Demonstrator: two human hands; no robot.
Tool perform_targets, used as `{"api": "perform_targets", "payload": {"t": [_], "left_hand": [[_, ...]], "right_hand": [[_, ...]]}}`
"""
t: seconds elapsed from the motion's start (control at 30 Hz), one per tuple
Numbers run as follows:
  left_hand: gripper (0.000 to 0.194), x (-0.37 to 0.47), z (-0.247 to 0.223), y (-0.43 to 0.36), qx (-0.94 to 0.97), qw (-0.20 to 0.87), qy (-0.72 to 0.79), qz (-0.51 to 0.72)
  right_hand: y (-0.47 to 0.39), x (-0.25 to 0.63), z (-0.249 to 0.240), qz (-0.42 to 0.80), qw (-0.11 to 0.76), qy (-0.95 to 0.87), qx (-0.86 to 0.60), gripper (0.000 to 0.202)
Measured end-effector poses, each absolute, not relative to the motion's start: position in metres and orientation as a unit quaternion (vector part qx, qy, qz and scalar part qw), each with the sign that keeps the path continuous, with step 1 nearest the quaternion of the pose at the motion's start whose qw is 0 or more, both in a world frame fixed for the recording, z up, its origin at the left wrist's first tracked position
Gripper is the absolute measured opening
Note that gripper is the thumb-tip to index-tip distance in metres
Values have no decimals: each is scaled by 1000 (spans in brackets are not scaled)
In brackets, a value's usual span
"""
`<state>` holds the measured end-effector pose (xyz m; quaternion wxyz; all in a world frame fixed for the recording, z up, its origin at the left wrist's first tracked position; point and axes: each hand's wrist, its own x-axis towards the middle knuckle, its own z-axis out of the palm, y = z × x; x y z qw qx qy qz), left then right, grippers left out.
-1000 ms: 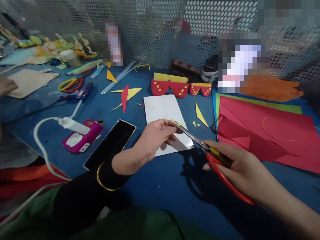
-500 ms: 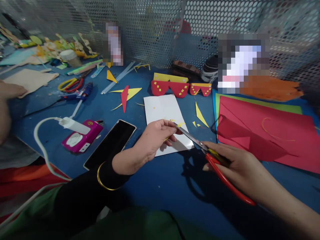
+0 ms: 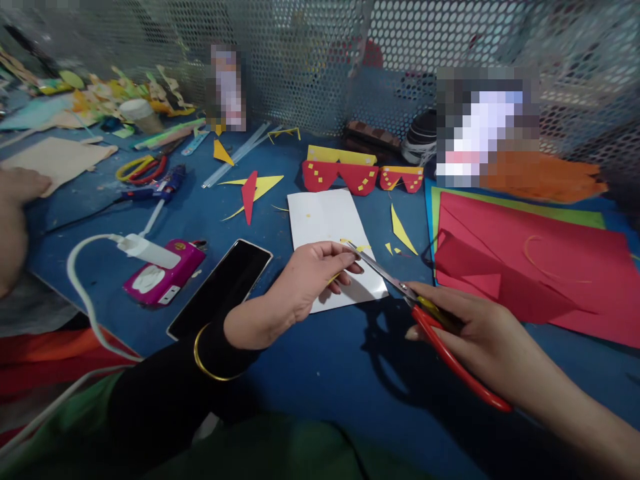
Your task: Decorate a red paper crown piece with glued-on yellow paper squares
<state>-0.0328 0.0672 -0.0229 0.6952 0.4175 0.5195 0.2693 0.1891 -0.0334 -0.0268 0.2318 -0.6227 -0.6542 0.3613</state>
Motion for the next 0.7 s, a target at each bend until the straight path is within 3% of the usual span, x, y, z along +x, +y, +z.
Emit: {"api": "perform_targets", "payload": {"t": [0.7], "left_hand": [[18, -29, -16, 65, 397, 705, 519, 277]], "right_hand": [[-32, 183, -24, 398, 249, -636, -612, 41]]}}
